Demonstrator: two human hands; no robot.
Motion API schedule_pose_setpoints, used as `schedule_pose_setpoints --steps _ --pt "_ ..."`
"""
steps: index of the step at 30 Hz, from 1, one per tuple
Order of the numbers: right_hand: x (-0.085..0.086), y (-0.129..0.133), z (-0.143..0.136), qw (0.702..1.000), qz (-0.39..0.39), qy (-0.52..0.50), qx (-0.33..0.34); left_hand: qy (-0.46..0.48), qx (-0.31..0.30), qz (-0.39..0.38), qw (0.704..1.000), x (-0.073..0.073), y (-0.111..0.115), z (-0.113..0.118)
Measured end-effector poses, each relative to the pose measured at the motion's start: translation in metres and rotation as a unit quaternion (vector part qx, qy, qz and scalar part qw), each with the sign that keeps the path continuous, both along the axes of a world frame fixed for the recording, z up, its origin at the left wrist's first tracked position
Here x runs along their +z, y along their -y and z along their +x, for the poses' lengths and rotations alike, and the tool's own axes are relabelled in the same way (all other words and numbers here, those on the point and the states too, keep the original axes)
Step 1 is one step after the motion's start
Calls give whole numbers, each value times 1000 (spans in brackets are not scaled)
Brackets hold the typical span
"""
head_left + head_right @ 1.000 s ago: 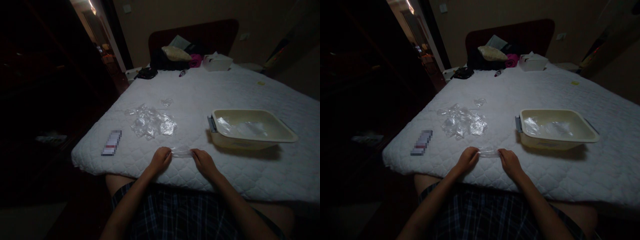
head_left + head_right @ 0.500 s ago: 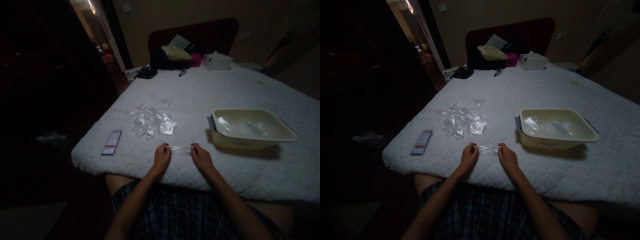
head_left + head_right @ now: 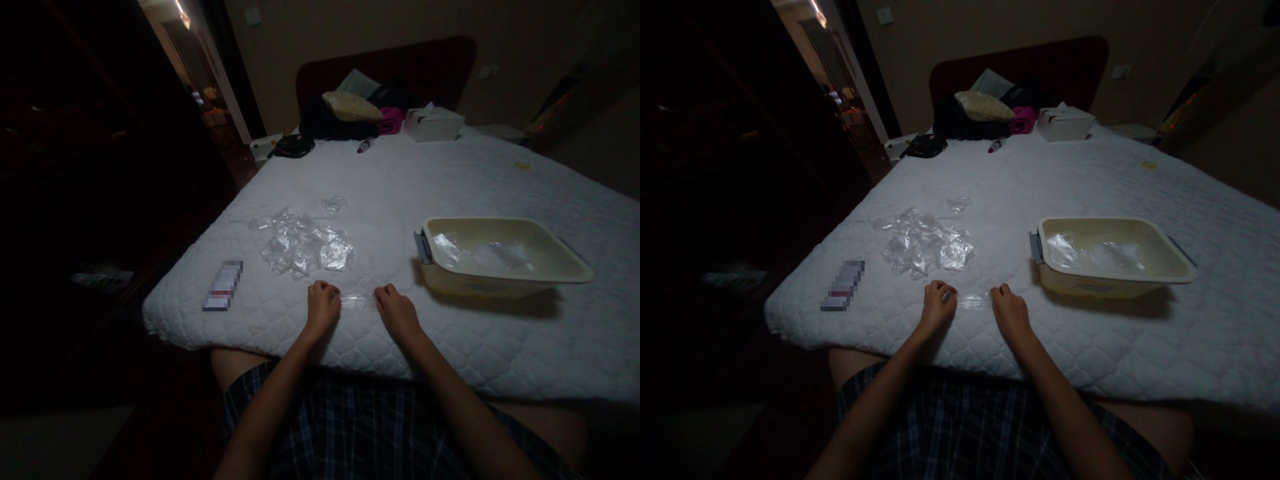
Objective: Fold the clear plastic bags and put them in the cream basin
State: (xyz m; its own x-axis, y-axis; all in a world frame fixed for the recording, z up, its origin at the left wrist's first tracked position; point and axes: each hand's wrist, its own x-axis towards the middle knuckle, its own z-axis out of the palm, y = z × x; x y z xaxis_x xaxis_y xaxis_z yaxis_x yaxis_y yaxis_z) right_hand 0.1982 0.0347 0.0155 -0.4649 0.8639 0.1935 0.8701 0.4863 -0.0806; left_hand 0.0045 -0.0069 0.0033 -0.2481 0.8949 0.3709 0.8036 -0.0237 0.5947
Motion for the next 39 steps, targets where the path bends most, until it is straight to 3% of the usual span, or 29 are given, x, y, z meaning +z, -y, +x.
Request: schedule_pose_setpoints --steps 5,8,10,12,14,19,24,32,39 --pt "-2 1 0 999 31 11 0 89 4 -19 996 5 -2 -26" --pt "-4 2 -2 999 45 14 1 13 34 74 997 13 10 -24" --pt "-4 4 -3 999 46 14 4 -100 -86 130 983 18 21 -11" --pt "-3 5 -3 999 42 3 3 -200 -262 179 927 19 31 6" --pt "-3 6 -2 999 33 -26 5 -258 -346 150 889 18 35 21" --pt "-9 -6 10 975 -38 -220 7 -273 -237 34 932 6 34 25" --pt "-18 -26 20 921 -100 -375 -38 -284 -224 -1 932 1 38 16" --pt "-19 -28 14 914 -42 -395 -81 -278 -202 -7 939 -3 39 20" --pt "-25 -47 20 901 -169 -384 -112 -267 -194 -8 944 -4 41 20"
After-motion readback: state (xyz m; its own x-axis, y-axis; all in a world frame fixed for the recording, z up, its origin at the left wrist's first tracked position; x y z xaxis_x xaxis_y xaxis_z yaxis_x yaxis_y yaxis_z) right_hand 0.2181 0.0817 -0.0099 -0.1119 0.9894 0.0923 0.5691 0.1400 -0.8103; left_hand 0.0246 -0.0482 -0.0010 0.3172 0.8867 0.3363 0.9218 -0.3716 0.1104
